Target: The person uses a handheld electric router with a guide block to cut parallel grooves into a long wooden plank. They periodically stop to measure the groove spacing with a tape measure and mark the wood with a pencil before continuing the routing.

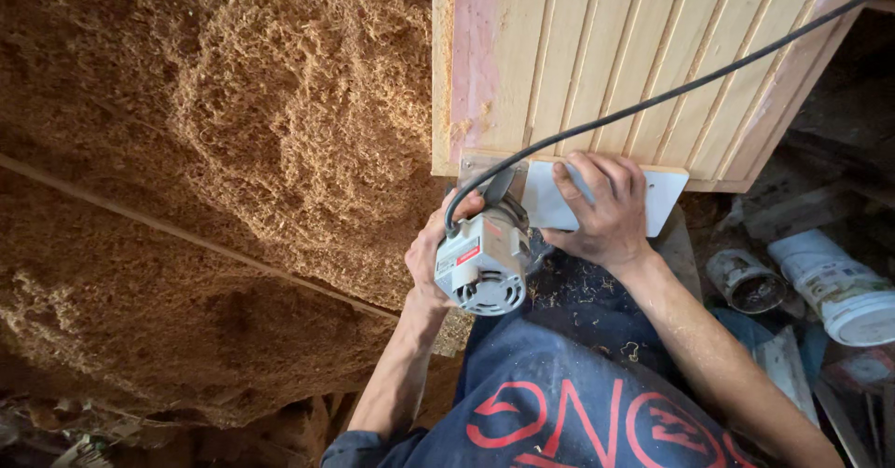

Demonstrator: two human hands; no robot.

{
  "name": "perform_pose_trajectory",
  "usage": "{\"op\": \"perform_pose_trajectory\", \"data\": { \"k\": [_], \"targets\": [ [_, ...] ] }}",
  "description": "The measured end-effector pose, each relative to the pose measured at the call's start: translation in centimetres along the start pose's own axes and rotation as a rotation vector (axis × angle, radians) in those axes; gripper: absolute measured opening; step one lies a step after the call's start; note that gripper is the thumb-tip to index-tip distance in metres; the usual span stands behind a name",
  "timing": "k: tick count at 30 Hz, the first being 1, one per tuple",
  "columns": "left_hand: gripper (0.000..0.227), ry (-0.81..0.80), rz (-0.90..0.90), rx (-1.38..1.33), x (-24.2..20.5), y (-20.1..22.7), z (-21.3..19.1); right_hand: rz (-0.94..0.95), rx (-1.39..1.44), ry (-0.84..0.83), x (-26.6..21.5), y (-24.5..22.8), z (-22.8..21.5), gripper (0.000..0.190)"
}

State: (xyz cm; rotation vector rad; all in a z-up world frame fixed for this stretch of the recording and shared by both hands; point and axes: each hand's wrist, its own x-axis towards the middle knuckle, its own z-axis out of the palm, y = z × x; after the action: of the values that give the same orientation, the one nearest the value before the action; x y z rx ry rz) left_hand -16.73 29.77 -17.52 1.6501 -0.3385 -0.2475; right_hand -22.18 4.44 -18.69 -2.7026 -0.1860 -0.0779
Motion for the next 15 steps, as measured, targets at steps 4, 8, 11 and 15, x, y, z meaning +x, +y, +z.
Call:
{"op": "perform_pose_trajectory", "data": {
  "k": [4,8,11,15],
  "targets": [
    [0.061,0.002,-0.007,0.003,0.6,0.1,0.2,-0.008,-0.01,0.003,0.2,0.4,0.1,0.088],
    [0.057,0.017,0.054,-0.026,1.1,-0.2,0.3,-0.014,-0.014,0.016,0.2,0.3,0.2,0.083],
    [0.048,0.005,0.045,0.087,1.4,-0.4,0.3,-0.009,-0.023,0.024,0.3,0.4,0.3,0.08],
    [0.04,0.015,0.092,0.122,1.8,-0.5,0.2,-0.008,-0.023,0.026,0.5,0.6,0.3,0.081]
  ]
}}
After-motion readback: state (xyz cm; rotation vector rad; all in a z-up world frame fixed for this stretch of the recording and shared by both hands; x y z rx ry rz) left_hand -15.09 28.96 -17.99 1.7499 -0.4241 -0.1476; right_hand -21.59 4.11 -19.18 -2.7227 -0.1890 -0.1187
